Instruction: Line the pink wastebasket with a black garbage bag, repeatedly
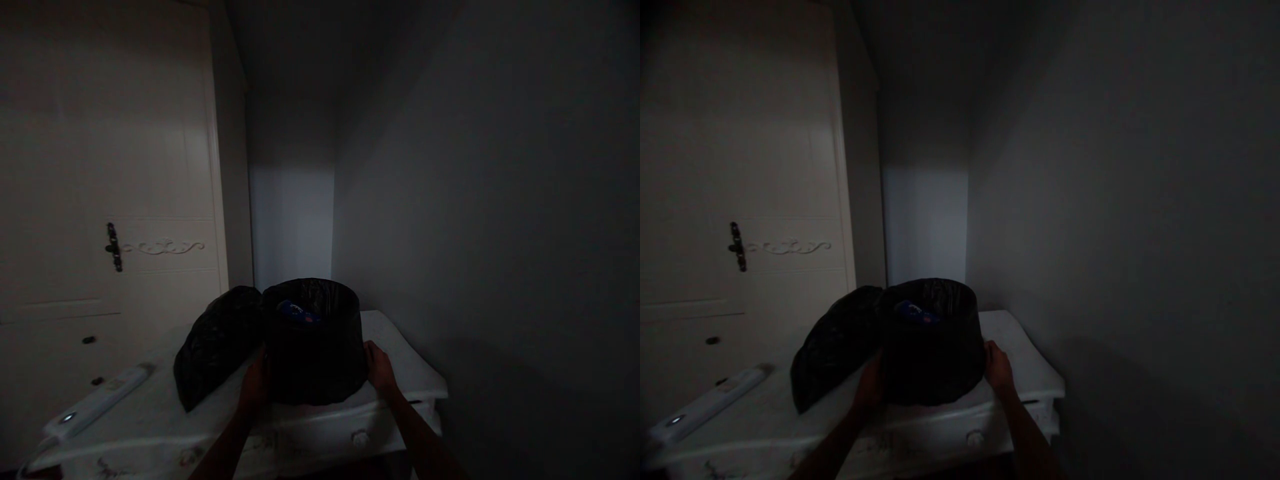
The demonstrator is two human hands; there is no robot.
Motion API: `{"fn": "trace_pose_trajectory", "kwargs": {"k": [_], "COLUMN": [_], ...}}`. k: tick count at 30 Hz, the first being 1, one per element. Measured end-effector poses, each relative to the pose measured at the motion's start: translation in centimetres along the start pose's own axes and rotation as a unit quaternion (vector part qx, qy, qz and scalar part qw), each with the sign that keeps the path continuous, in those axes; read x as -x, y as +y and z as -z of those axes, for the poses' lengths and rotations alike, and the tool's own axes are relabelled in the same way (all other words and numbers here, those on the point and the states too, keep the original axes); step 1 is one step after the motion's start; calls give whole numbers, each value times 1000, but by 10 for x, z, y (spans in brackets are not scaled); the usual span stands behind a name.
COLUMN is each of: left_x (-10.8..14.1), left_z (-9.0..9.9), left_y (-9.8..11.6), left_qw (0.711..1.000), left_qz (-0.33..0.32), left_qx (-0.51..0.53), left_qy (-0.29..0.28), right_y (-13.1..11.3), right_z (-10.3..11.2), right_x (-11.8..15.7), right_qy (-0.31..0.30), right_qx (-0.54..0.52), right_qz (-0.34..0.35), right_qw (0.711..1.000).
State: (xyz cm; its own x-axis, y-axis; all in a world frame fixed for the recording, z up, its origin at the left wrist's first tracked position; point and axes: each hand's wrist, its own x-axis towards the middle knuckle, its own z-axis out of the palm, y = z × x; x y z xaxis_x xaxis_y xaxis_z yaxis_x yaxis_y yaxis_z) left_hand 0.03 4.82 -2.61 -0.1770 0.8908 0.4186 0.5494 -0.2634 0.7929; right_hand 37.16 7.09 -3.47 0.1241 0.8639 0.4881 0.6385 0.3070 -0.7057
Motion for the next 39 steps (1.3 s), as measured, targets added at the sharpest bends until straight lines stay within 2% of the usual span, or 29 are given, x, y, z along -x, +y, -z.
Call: {"fn": "trace_pose_trajectory", "kwargs": {"k": [5, 11, 22, 33, 39], "left_x": [0, -1, 2, 2, 1], "left_z": [2, 2, 0, 2, -1], "left_y": [1, -1, 3, 2, -1], "left_qw": [1000, 1000, 998, 1000, 999], "left_qz": [4, 10, 16, -5, -12], "left_qx": [-21, -13, -54, -29, -38], "left_qy": [9, -7, 10, 4, 4], "right_y": [2, 3, 0, 3, 5], "right_z": [-2, -2, -1, -1, -4], "right_x": [-1, -1, 0, -1, 0], "right_qy": [6, 1, 4, -14, 1], "right_qx": [6, 10, -12, -11, -12], "right_qz": [-4, -5, -10, -13, -3], "right_qw": [1000, 1000, 1000, 1000, 1000]}}
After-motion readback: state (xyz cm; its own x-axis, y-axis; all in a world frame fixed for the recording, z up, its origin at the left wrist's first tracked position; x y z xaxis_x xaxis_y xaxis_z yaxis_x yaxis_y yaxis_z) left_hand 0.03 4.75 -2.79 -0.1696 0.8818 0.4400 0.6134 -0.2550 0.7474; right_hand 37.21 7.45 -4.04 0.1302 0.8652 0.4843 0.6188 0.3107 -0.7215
